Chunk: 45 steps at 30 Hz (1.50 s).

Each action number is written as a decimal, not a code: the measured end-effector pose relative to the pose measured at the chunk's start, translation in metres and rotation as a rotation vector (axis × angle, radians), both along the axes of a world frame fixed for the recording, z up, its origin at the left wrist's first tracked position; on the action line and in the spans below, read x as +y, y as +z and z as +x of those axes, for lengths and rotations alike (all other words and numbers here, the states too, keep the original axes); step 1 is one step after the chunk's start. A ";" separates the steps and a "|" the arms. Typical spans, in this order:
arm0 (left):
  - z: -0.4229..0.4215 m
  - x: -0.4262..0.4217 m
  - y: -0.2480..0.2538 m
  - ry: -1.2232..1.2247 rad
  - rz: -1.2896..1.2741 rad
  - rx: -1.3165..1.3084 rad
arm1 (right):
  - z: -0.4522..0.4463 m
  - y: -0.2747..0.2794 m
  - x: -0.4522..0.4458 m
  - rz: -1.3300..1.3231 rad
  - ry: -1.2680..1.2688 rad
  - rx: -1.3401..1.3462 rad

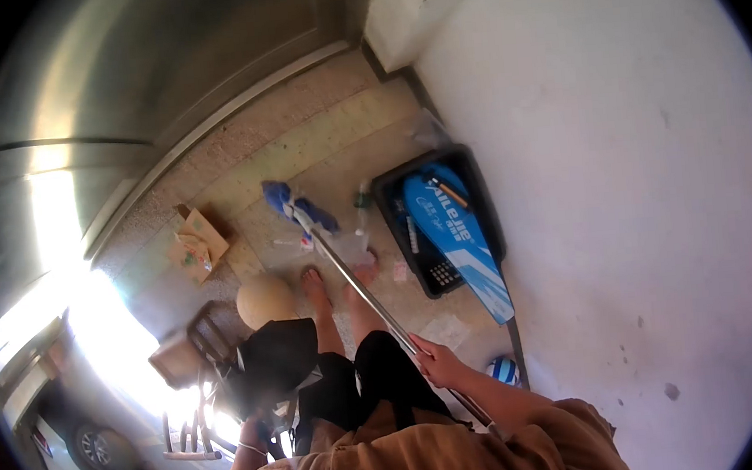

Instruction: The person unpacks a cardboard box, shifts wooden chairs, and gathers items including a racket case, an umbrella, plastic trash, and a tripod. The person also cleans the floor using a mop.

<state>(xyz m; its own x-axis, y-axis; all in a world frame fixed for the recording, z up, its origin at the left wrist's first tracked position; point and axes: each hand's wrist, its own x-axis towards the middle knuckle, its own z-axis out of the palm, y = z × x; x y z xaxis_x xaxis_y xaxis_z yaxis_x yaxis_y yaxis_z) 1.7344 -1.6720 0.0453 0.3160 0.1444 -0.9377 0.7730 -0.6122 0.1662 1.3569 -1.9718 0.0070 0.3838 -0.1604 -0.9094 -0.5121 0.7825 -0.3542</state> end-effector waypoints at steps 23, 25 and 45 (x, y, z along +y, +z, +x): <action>0.013 -0.099 -0.031 0.131 -0.457 0.210 | 0.291 -0.261 0.155 0.093 -0.193 -0.820; 0.039 -0.079 -0.045 0.060 -0.430 0.161 | 0.260 -0.307 0.131 -0.153 -0.067 -0.539; 0.114 0.011 -0.123 0.166 -0.103 0.142 | 0.138 -0.383 -0.004 -0.863 -0.260 0.161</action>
<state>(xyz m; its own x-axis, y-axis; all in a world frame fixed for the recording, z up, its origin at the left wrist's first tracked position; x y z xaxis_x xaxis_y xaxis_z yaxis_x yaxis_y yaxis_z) 1.8486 -1.6615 -0.0774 0.1599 0.0848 -0.9835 0.8816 -0.4605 0.1036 1.4949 -1.9760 -0.3765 0.1197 -0.8727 -0.4733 -0.4503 0.3772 -0.8093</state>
